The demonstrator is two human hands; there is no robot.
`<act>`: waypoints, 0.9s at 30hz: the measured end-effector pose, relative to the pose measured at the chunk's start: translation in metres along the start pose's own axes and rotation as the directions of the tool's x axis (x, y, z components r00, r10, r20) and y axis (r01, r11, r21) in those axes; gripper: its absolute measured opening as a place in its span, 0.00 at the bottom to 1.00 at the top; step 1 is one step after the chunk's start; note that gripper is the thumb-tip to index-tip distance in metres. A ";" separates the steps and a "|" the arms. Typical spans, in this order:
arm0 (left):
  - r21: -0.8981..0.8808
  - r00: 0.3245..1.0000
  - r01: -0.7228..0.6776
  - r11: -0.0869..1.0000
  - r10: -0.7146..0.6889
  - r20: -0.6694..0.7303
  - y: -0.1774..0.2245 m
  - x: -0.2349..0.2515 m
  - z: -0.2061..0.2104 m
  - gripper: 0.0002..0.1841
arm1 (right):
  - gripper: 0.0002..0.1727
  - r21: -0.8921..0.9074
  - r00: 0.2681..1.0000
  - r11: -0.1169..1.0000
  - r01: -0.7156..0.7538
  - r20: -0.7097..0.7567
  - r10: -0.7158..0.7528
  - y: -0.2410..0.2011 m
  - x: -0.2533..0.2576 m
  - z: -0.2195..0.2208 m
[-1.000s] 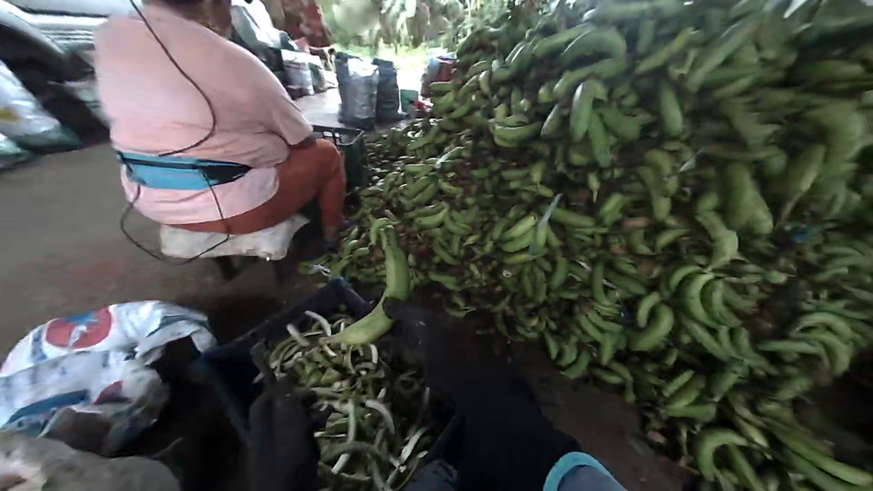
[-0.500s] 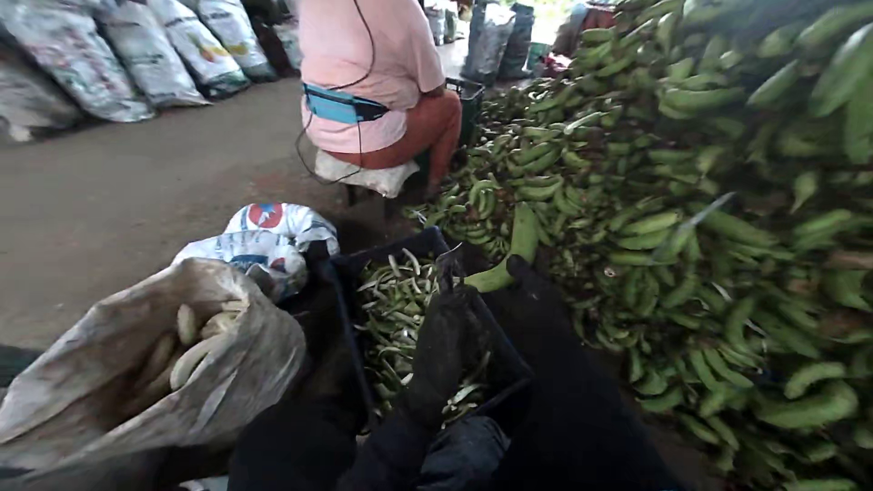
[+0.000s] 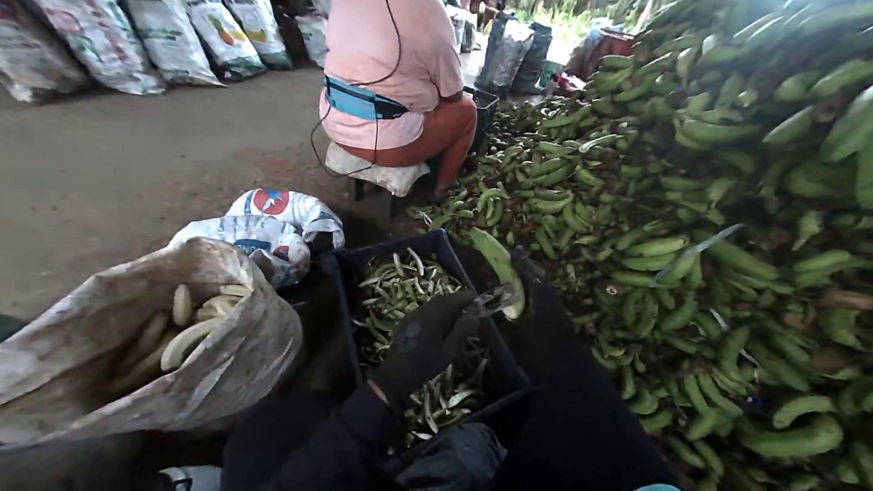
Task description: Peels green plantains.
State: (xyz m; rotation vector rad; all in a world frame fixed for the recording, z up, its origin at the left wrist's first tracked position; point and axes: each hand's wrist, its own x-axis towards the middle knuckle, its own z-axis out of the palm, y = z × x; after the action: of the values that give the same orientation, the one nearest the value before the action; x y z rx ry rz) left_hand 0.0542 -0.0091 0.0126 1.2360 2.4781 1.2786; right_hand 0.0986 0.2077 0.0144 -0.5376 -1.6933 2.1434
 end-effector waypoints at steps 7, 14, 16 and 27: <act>0.196 0.991 0.121 0.973 -0.105 -0.088 -0.015 0.009 0.005 0.22 | 0.22 -0.089 0.994 0.995 0.041 0.101 -0.032 0.044 0.009 0.012; 0.160 0.829 0.438 0.885 -0.329 -0.452 -0.064 0.028 -0.021 0.25 | 0.22 0.178 0.994 0.979 -0.103 0.056 0.094 0.045 -0.029 0.048; 0.089 0.821 0.412 0.907 -0.327 -0.468 -0.071 0.025 -0.033 0.27 | 0.22 0.284 0.994 0.954 -0.098 0.081 0.078 0.058 -0.022 0.029; -0.216 0.993 0.077 0.973 -0.056 0.104 -0.020 -0.004 0.014 0.23 | 0.15 0.065 0.995 0.997 0.052 -0.086 -0.046 0.066 -0.008 -0.002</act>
State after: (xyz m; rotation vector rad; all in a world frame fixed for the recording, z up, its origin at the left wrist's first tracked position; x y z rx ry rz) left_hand 0.0502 -0.0095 -0.0123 1.1240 2.2214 1.3952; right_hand 0.1034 0.1909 -0.0494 -0.5540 -1.5680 2.1039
